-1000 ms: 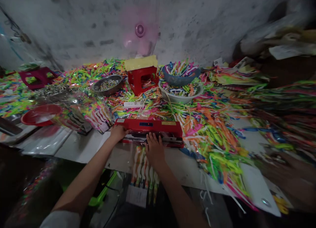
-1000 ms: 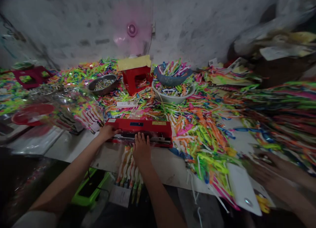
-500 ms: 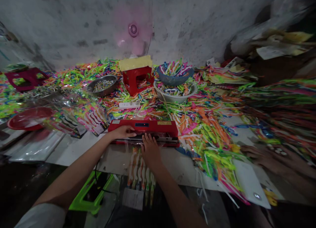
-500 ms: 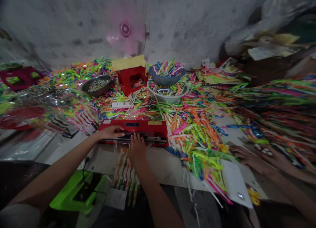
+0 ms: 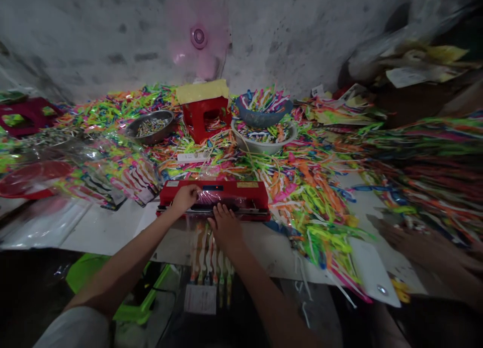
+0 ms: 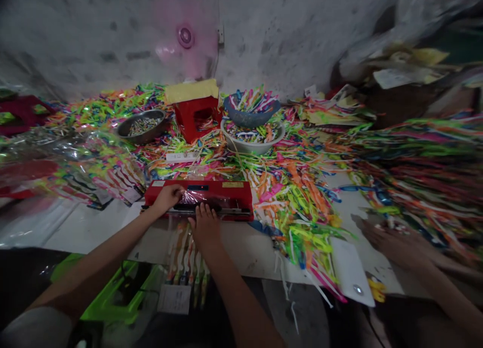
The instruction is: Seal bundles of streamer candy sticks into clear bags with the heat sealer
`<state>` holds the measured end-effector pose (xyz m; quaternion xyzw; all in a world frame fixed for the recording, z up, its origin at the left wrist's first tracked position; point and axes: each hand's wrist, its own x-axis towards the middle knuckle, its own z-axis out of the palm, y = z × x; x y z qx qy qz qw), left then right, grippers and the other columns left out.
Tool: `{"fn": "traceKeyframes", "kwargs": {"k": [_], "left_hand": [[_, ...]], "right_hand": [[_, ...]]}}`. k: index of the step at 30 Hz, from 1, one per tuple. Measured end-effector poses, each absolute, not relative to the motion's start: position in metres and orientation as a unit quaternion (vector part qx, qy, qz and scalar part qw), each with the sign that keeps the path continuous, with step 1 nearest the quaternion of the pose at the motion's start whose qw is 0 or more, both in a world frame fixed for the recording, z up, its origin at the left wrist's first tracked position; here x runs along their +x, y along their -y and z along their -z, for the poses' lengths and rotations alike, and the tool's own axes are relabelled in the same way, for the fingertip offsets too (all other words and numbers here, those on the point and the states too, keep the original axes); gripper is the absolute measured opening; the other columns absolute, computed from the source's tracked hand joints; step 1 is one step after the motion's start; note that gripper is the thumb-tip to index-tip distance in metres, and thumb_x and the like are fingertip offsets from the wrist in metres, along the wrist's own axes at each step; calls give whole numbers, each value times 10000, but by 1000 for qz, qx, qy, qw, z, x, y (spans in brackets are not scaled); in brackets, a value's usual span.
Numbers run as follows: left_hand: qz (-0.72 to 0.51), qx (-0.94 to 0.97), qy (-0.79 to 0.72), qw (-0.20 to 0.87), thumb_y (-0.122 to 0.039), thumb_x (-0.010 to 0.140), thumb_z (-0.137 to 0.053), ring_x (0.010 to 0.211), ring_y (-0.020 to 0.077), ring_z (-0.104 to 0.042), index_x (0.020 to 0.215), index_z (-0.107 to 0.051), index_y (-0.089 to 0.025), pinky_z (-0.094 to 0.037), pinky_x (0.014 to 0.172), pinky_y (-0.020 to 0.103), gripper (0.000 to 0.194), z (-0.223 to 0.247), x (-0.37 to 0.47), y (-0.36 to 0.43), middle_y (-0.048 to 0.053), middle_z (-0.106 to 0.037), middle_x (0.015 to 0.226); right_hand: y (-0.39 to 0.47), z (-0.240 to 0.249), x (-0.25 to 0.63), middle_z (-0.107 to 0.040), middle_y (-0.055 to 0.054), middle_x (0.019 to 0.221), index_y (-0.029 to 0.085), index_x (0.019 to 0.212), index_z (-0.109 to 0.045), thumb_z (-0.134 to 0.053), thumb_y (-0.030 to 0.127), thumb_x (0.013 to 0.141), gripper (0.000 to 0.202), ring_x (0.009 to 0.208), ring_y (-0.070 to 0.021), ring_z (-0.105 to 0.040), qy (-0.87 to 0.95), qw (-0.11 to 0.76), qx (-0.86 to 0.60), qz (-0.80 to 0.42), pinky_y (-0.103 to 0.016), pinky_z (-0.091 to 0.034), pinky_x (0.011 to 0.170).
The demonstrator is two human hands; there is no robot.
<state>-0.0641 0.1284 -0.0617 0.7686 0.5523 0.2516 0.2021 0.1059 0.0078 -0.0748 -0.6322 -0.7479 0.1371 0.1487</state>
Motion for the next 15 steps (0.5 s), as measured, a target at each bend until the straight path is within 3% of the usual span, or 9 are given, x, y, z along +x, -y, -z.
{"fn": "traceKeyframes", "kwargs": {"k": [6,15], "left_hand": [[-219,802,-527,176,-162,815,-463,849,212,-665,827,-683,-199,-468,767,285,223,54,-69,-114,59,-733,873],[-189,809,-534,156,-173,822,-466,861,225,-662,832,-670,-229,-451,735,287,212,43,-69,-104,49,-732,882]], "right_hand": [[-4,78,106,-387,-120,1498,104,1424,-446,-311,386,1008,520,1397,-259,-354,753,140,-629,-134,-439,-242,1153],[-3,73,97,-332,-225,1498,0,1427,-405,-383,426,983,616,1400,-319,-334,756,125,-630,-126,-453,-251,1146]]}}
